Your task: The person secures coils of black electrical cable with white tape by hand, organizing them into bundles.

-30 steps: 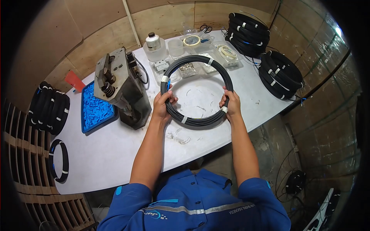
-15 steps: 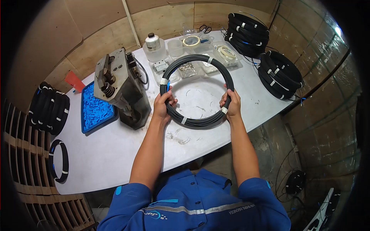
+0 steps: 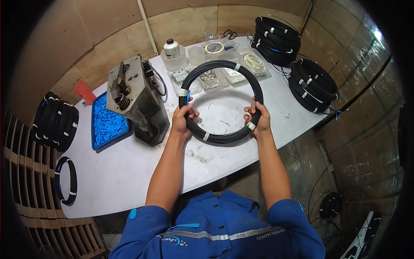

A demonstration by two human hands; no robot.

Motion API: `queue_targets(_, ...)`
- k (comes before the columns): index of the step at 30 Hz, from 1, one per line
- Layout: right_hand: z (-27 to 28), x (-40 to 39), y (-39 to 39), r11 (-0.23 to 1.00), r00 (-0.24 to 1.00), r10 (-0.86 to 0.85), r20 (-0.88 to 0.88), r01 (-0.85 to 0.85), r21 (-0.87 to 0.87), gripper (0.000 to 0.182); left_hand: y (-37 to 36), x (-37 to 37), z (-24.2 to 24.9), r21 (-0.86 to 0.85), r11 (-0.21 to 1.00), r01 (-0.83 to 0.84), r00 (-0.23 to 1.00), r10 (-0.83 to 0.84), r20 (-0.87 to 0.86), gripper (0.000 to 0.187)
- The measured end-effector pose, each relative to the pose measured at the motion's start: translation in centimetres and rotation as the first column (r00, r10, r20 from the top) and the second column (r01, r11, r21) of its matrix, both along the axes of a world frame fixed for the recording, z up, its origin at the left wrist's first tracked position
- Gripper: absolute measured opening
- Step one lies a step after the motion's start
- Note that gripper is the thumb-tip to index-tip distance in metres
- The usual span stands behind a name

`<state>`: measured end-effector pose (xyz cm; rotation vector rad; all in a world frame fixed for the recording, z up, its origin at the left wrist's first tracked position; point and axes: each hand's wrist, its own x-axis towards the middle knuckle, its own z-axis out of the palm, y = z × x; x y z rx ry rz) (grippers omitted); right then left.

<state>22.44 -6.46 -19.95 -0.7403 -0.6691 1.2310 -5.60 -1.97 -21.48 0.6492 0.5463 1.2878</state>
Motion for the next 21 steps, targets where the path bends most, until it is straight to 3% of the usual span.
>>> queue_targets(2, 0.4, -0.1, -1.2, 0.991, 0.960, 0.082, -0.268, -0.107, -0.080, 0.027, 0.3, -0.4, -0.2, 0.044, 0.998, 0.034, 0.999, -0.035, 0.020, 0.040)
queue_targets(4, -0.4, 0.9, -2.0, 0.938, 0.904, 0.330, -0.273, -0.281, 0.202, 0.021, 0.6, -0.6, 0.2, 0.089, 0.994, 0.065, 0.997, -0.069, 0.039, 0.042)
queue_targets(8, 6.0, -1.4, -5.9, 0.945, 0.993, 0.114, -0.007, -0.107, 0.310, 0.023, 0.1, 0.3, 1.8, 0.001, 1.000, 0.021, 0.986, -0.021, -0.165, 0.054)
queue_targets(9, 7.2, -2.0, -6.8, 0.954, 0.983, -0.002, 0.185, -0.054, 0.296, 0.022, 0.3, 0.9, 1.6, 0.042, 0.997, -0.064, 0.963, 0.073, -0.260, 0.054)
queue_targets(11, 9.8, -3.8, -8.7, 0.969, 0.808, -0.186, 0.559, 0.058, 0.238, 0.024, -0.1, 1.7, 2.3, 0.113, 0.981, -0.160, 0.906, 0.191, -0.377, 0.057)
queue_targets(12, 10.2, -4.8, -8.5, 0.863, 0.513, -0.466, 0.721, 0.087, 0.497, 0.027, -0.8, 1.8, 3.4, 0.133, 0.985, -0.106, 0.936, 0.144, -0.320, 0.062)
queue_targets(14, 10.2, -6.4, -7.9, 0.670, 0.286, -0.701, 0.653, -0.050, 0.741, 0.026, -1.8, 1.8, 4.9, 0.258, 0.953, 0.159, 0.987, -0.157, -0.029, 0.066)
queue_targets(15, 9.7, -6.6, -7.4, 0.663, 0.243, -0.704, 0.667, -0.111, 0.740, 0.028, -3.3, 2.4, 6.7, 0.356, 0.911, 0.206, 0.962, -0.255, 0.097, 0.067)
queue_targets(16, 8.8, -6.8, -6.9, 0.657, 0.198, -0.706, 0.679, -0.171, 0.734, 0.030, -5.7, 3.2, 10.4, 0.461, 0.855, 0.238, 0.940, -0.322, 0.112, 0.066)
queue_targets(17, 7.8, -7.2, -6.4, 0.646, 0.110, -0.735, 0.669, -0.185, 0.741, 0.033, -6.9, 3.5, 12.5, 0.449, 0.867, 0.215, 0.946, -0.300, 0.126, 0.067)
queue_targets(18, 6.9, -7.5, -5.9, 0.645, 0.112, -0.736, 0.668, -0.187, 0.741, 0.033, -7.5, 3.7, 13.4, 0.435, 0.880, 0.189, 0.951, -0.274, 0.142, 0.068)
queue_targets(20, 5.3, -8.4, -5.3, 0.631, 0.042, -0.765, 0.643, -0.150, 0.761, 0.034, -6.5, 4.0, 12.6, 0.273, 0.949, 0.158, 0.983, -0.178, 0.048, 0.052)
queue_targets(21, 5.6, -9.0, -5.2, 0.607, 0.040, -0.782, 0.622, -0.178, 0.774, 0.035, -6.8, 5.0, 13.7, 0.191, 0.980, 0.052, 0.999, -0.049, -0.021, 0.029)
